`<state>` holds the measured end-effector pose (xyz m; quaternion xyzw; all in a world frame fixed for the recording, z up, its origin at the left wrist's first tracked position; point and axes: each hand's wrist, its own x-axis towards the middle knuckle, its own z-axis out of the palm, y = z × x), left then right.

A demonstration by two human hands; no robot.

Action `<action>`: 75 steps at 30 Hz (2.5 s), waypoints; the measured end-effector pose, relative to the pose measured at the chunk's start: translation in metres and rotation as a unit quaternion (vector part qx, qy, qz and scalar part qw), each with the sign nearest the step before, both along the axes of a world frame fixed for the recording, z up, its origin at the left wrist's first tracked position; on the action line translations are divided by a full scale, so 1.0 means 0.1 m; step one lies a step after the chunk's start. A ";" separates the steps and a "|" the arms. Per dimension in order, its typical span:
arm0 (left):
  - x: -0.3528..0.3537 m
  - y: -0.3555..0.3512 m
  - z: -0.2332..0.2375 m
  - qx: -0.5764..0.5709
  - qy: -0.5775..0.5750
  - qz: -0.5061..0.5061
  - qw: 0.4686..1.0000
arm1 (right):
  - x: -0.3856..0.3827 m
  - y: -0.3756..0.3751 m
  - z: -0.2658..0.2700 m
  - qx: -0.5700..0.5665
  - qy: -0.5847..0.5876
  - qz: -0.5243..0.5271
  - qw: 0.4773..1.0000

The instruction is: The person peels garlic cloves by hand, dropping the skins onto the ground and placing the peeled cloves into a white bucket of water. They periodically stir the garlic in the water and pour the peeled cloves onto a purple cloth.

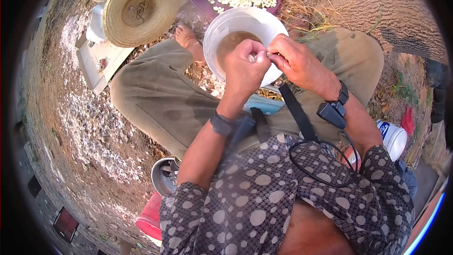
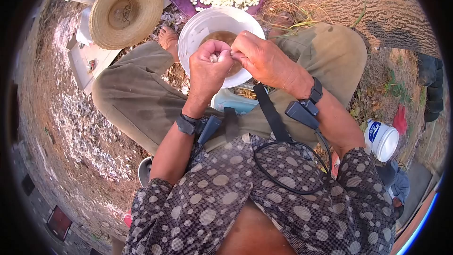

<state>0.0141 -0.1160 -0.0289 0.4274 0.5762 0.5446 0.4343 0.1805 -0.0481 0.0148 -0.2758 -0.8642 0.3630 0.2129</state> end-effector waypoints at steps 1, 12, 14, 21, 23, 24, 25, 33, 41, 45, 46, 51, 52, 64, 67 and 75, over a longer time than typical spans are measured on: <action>0.01 -0.01 0.02 -0.024 -0.052 0.004 0.998 | -0.01 -0.01 0.04 -0.018 0.006 -0.009 1.000; -0.04 0.00 0.18 -0.109 -0.306 0.023 0.945 | -0.08 -0.07 -0.01 -0.278 0.167 -0.202 0.924; -0.03 -0.01 0.27 -0.120 -0.311 0.015 0.943 | -0.09 -0.07 -0.01 -0.220 0.142 -0.207 0.943; 0.04 -0.03 0.15 -0.096 -0.228 0.004 0.969 | -0.15 -0.20 -0.08 -0.088 0.110 -0.196 0.970; 0.04 -0.03 0.15 -0.093 -0.215 0.015 0.972 | -0.15 -0.21 -0.09 -0.084 0.094 -0.193 0.973; 0.03 -0.02 0.15 -0.100 -0.218 0.022 0.971 | -0.15 -0.22 -0.09 -0.081 0.086 -0.191 0.974; 0.03 -0.02 0.15 -0.107 -0.220 0.029 0.969 | -0.15 -0.22 -0.09 -0.082 0.082 -0.189 0.975; 0.04 -0.02 0.08 -0.080 -0.195 0.033 0.977 | -0.19 -0.24 -0.08 -0.117 0.084 -0.191 0.971; 0.02 -0.02 0.08 -0.114 -0.355 0.037 0.927 | -0.10 -0.02 -0.04 -0.444 0.098 -0.166 0.875; 0.01 0.01 0.09 -0.147 -0.367 0.038 0.918 | -0.11 0.02 -0.03 -0.462 0.098 -0.170 0.865; 0.01 0.02 0.09 -0.147 -0.362 0.043 0.919 | -0.14 -0.01 -0.04 -0.352 0.089 -0.182 0.914; 0.00 0.02 0.11 -0.148 -0.330 0.053 0.931 | -0.18 -0.13 -0.01 0.055 0.060 -0.150 0.985; 0.00 0.01 0.10 -0.145 -0.326 0.053 0.933 | -0.18 -0.13 0.00 0.055 0.050 -0.148 0.986; -0.04 -0.04 0.13 -0.111 -0.373 -0.022 0.921 | -0.07 -0.05 0.05 -0.437 0.129 -0.150 0.877; -0.07 -0.03 0.14 -0.111 -0.422 -0.055 0.898 | -0.05 -0.01 0.06 -0.544 0.197 -0.138 0.804; -0.12 -0.03 0.13 -0.110 -0.483 -0.058 0.866 | -0.11 0.03 0.14 -0.488 0.164 -0.124 0.848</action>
